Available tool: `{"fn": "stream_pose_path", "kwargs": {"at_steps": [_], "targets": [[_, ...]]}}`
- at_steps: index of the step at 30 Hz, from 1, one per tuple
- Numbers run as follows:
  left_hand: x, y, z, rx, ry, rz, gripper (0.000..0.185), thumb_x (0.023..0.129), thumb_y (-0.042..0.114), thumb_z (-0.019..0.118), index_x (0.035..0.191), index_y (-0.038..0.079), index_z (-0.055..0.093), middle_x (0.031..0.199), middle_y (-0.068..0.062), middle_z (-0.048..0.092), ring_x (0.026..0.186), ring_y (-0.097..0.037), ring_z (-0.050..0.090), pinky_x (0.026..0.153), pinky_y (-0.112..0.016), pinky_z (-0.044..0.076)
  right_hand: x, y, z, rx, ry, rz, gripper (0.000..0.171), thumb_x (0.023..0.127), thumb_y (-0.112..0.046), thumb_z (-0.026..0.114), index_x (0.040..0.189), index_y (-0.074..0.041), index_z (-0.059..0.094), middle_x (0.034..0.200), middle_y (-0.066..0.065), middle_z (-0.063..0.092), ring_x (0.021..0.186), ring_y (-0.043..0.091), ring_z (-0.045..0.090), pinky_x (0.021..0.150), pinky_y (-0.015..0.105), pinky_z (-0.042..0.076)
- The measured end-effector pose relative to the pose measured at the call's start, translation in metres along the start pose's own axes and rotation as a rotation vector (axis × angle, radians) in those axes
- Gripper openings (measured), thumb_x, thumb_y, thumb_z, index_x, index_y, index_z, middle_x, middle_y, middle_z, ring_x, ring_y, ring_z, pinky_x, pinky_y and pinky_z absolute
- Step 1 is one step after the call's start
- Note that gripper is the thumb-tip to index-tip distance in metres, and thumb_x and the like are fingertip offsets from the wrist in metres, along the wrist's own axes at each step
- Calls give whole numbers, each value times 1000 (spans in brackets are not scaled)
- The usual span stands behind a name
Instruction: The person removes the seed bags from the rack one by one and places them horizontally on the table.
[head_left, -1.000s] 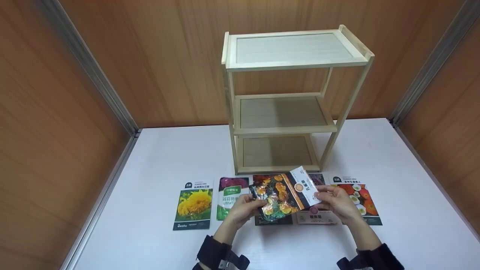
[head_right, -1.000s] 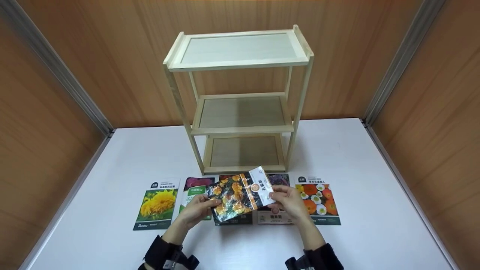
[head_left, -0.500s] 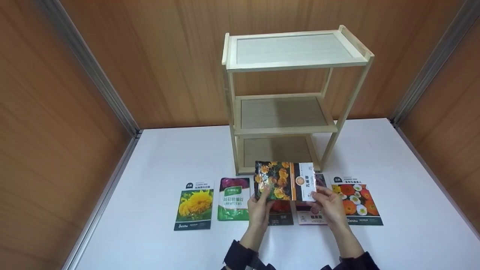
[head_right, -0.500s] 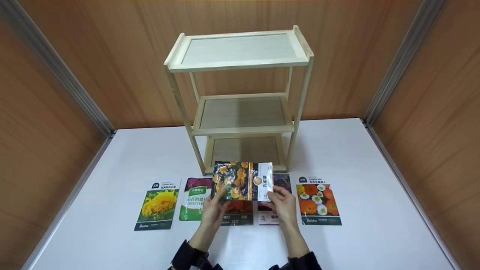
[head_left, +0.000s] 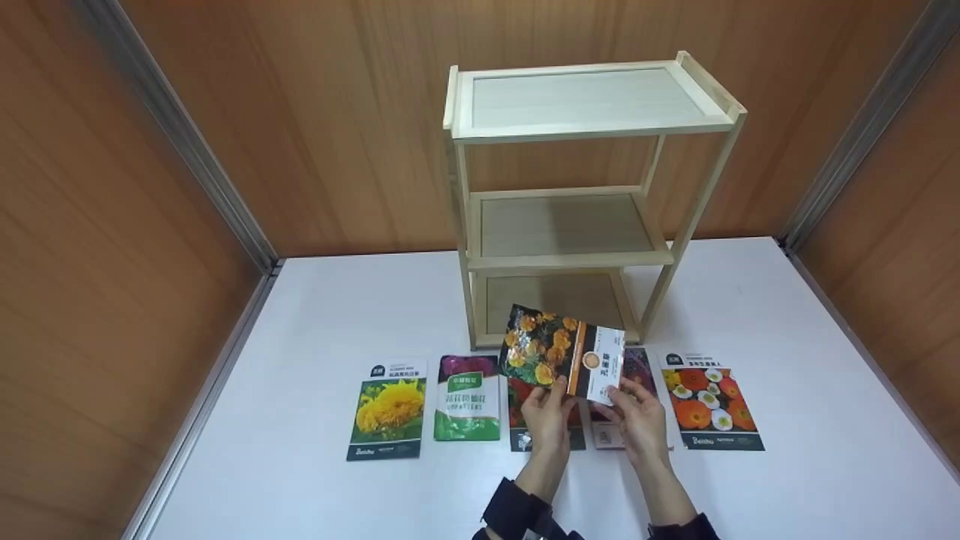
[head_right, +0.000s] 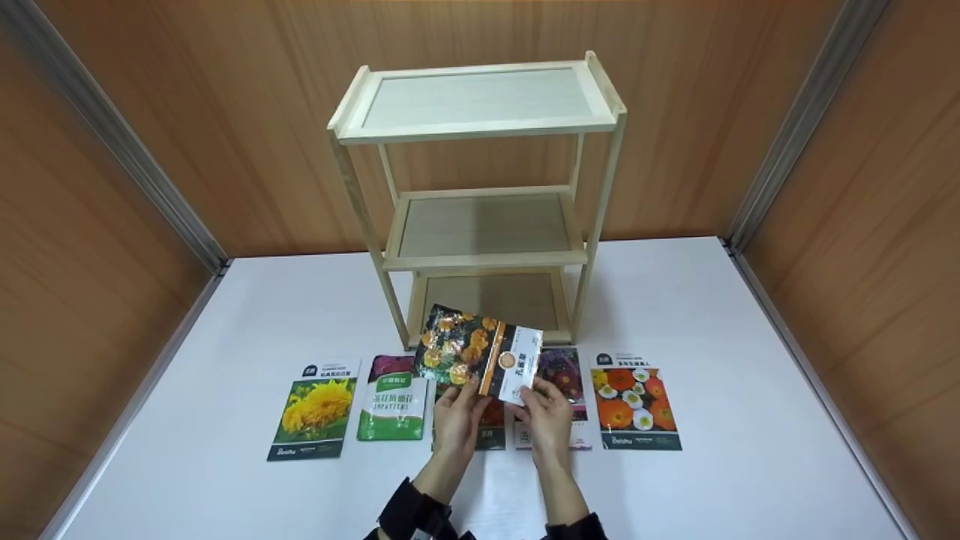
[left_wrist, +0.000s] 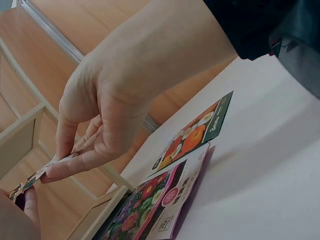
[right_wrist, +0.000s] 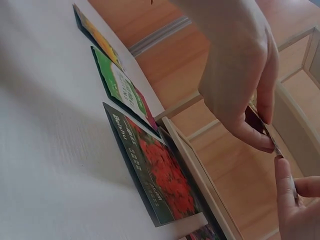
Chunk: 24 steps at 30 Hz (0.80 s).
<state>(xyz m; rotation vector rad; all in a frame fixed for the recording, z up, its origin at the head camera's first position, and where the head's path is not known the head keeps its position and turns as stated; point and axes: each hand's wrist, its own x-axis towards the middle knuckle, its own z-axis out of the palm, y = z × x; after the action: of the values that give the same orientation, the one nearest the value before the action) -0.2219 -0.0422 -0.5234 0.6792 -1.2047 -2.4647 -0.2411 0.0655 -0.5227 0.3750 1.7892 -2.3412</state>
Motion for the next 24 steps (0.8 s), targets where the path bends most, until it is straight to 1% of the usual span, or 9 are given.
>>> {"fn": "stream_pose_path", "kwargs": {"at_steps": [2, 5, 8, 10, 13, 15, 18, 21, 24], "targets": [[0, 1, -2, 22, 0, 3, 31, 85, 5, 56, 107, -15, 51, 95, -20, 61, 86, -22, 61, 75, -34, 50, -1, 0, 0, -5, -4, 1, 37, 89, -4, 50, 123, 5, 39, 114, 18, 48, 85, 13, 61, 79, 28, 48], [3, 4, -6, 50, -13, -3, 30, 85, 4, 56, 108, -15, 51, 95, -20, 62, 85, -22, 61, 72, -32, 51, -1, -1, 0, -20, -39, 1, 36, 88, -4, 50, 122, 5, 40, 112, 17, 50, 87, 16, 61, 77, 28, 48], [9, 10, -11, 90, -42, -23, 29, 84, 3, 56, 107, -15, 51, 93, -18, 62, 81, -20, 61, 70, -31, 51, -1, -5, -3, -73, -110, 3, 37, 87, -4, 52, 121, 5, 40, 111, 18, 52, 89, 20, 61, 75, 30, 49], [13, 14, -15, 128, -73, -43, 29, 84, 3, 55, 107, -15, 51, 92, -17, 62, 79, -19, 62, 69, -30, 51, 0, -10, -7, -138, -166, 8, 40, 86, -4, 54, 122, 5, 39, 108, 18, 55, 88, 23, 61, 73, 31, 50], [19, 21, -21, 191, -140, -82, 30, 84, 4, 55, 107, -14, 51, 91, -15, 63, 78, -18, 62, 69, -29, 51, 2, -18, -14, -217, -244, 24, 45, 85, -7, 56, 124, 4, 36, 106, 19, 58, 88, 26, 61, 73, 32, 50], [22, 25, -25, 226, -195, -100, 29, 83, 3, 55, 106, -14, 52, 88, -15, 63, 75, -17, 62, 68, -29, 51, 4, -23, -18, -250, -275, 38, 49, 85, -9, 57, 126, 3, 35, 105, 19, 58, 88, 27, 61, 74, 34, 50], [25, 31, -30, 270, -277, -121, 26, 82, 1, 55, 103, -14, 53, 84, -13, 63, 70, -16, 61, 65, -28, 51, 8, -30, -23, -273, -298, 55, 54, 84, -13, 59, 128, 4, 33, 103, 17, 59, 86, 26, 62, 75, 37, 49], [27, 35, -34, 300, -359, -148, 25, 81, -1, 54, 102, -14, 55, 82, -12, 64, 67, -15, 61, 64, -27, 51, 10, -35, -27, -319, -308, 59, 57, 85, -19, 60, 128, 6, 32, 97, 14, 59, 80, 24, 63, 74, 38, 49], [30, 39, -38, 335, -442, -172, 25, 81, -2, 54, 102, -14, 55, 83, -13, 64, 68, -16, 62, 65, -29, 52, 11, -37, -32, -356, -344, 54, 55, 86, -21, 58, 128, 5, 33, 100, 15, 57, 79, 23, 62, 72, 38, 50]]}}
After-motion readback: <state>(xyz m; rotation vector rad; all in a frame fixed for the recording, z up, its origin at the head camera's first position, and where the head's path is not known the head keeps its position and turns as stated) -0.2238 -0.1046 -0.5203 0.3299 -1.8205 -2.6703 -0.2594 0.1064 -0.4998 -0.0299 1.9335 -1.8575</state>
